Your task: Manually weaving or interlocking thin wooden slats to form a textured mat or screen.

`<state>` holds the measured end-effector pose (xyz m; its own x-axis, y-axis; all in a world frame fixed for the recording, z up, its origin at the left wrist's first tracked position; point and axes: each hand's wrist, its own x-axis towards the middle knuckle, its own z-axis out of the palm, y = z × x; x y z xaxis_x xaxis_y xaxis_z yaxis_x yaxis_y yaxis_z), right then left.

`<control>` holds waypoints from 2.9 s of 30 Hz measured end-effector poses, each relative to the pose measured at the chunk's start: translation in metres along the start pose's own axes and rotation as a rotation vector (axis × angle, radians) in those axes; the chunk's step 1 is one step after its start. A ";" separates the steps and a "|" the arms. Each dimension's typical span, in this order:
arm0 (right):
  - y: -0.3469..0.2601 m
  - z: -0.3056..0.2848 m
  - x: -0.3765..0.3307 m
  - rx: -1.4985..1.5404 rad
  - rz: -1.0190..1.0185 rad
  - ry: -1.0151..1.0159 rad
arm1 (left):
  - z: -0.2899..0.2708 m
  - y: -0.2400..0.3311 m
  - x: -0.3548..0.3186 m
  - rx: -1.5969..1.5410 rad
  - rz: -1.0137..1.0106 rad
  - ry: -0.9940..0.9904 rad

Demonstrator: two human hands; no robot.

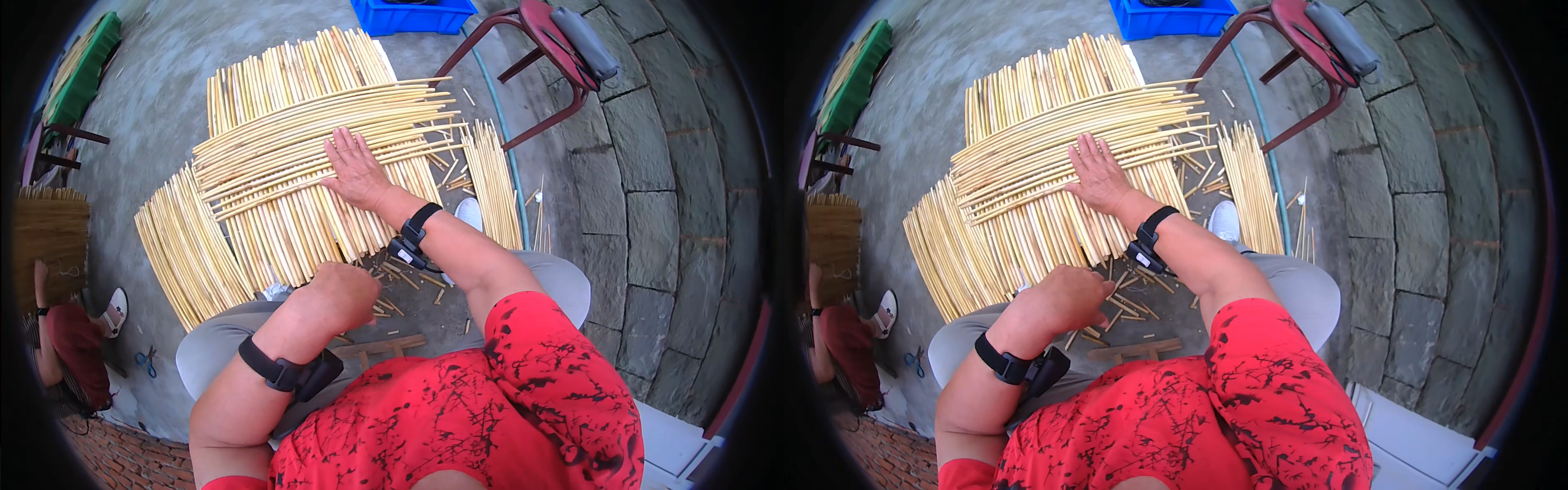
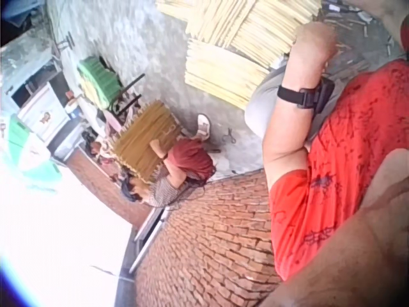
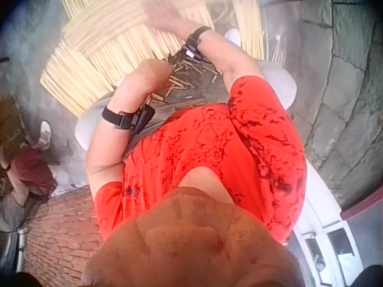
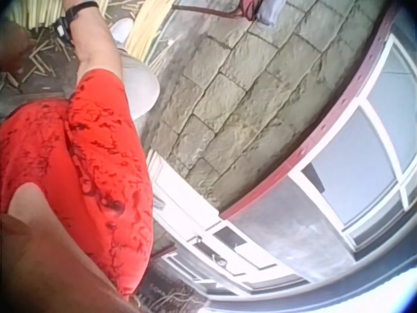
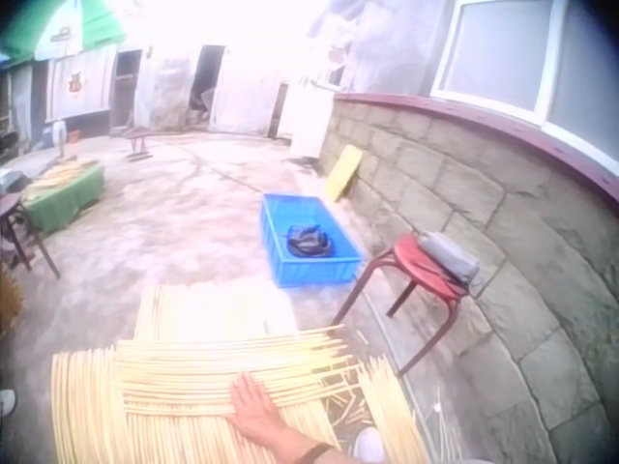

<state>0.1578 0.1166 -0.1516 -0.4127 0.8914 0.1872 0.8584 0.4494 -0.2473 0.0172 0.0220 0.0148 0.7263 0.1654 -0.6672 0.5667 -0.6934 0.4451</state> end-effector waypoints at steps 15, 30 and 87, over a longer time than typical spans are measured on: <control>0.060 -0.056 0.006 0.054 0.273 0.327 | 0.022 -0.005 -0.007 -0.055 -0.055 0.033; 0.100 -0.106 -0.031 -0.205 0.280 -0.075 | 0.009 0.011 -0.004 -0.058 0.008 -0.085; 0.129 -0.076 -0.010 -0.362 -0.057 -0.067 | 0.031 -0.005 -0.008 -0.037 -0.002 0.118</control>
<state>0.2959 0.1614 -0.1129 -0.4715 0.8730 0.1250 0.8808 0.4591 0.1160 -0.0031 0.0022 -0.0010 0.7647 0.2495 -0.5941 0.5806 -0.6668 0.4673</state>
